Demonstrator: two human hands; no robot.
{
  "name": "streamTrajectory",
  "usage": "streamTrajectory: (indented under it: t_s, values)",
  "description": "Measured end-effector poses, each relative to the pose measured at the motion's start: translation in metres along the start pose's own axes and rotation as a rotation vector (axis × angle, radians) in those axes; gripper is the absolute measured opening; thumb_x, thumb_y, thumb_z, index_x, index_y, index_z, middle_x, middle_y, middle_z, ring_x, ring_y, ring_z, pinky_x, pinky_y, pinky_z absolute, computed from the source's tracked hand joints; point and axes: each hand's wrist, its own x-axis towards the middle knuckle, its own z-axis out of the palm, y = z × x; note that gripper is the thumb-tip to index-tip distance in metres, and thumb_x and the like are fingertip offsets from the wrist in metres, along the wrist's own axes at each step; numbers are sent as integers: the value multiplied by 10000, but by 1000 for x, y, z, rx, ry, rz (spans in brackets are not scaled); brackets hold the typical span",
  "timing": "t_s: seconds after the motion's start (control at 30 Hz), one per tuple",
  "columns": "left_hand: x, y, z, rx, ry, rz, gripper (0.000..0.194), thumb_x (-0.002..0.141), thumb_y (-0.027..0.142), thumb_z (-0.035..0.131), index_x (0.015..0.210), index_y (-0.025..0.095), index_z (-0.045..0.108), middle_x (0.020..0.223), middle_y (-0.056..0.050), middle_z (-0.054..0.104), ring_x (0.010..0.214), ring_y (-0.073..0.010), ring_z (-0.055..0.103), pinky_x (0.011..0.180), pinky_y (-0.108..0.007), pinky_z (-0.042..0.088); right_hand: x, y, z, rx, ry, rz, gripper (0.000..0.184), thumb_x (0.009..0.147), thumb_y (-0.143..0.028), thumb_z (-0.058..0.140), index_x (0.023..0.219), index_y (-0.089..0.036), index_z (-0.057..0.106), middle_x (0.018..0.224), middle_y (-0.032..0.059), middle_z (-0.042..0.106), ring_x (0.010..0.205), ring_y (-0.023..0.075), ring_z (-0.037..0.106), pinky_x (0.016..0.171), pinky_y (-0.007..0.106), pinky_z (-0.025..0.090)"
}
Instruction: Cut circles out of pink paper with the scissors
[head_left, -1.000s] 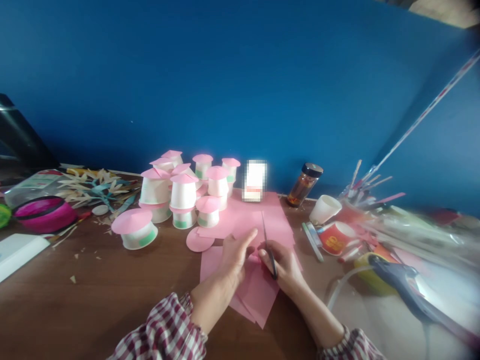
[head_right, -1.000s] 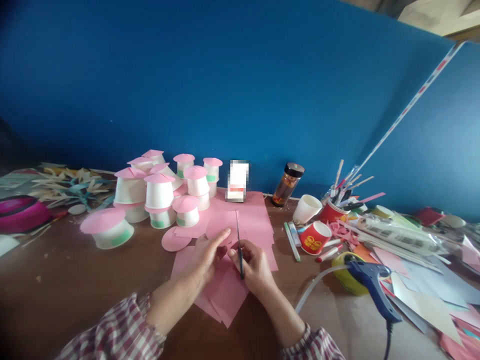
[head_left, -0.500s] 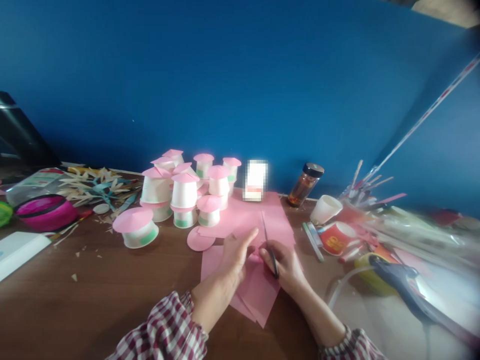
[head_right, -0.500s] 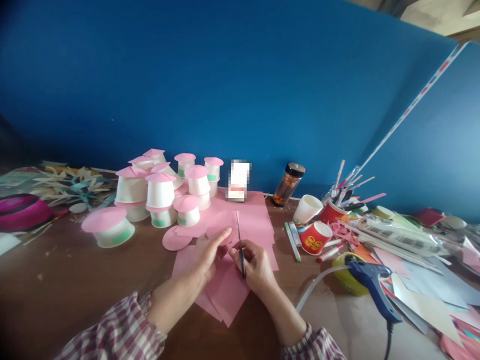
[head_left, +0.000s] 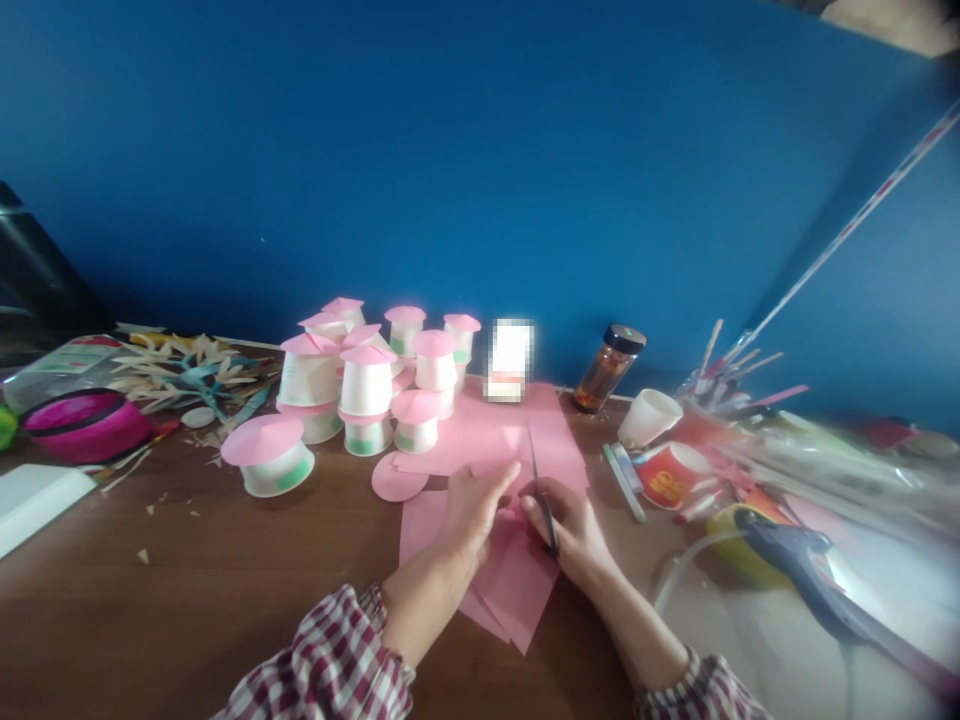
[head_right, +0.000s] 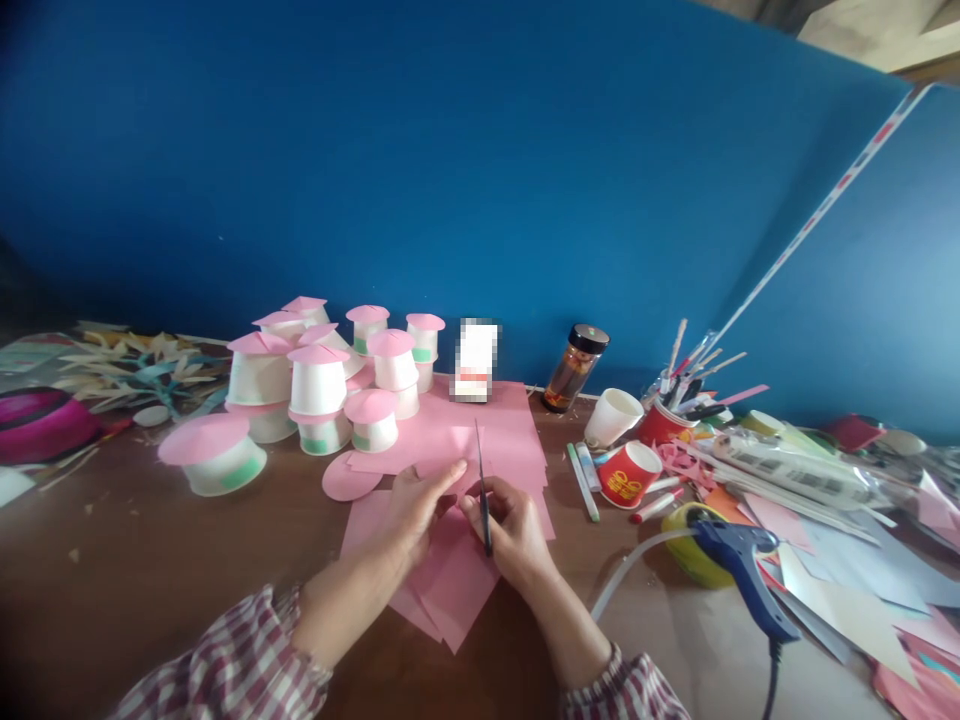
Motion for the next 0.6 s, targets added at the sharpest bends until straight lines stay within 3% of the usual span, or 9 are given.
streamTrajectory:
  t_s: [0.17,0.6]
  values:
    - [3,-3,0,205,-60,131,263,585,283,785,715,159,593,589,-14,592,513,-156,561,414,-245,451,1,4,-1,-6,-2,-27,185,803,-325,637,804,-141,616,562,-35,486,492,95,411,446,199,318]
    - [6,-5,-3,216,-80,129,306,591,333,783,748,163,582,635,-17,600,558,-152,580,471,-248,471,2,7,-1,-23,15,-11,156,804,-292,622,753,-152,580,541,-34,489,467,95,421,429,197,330]
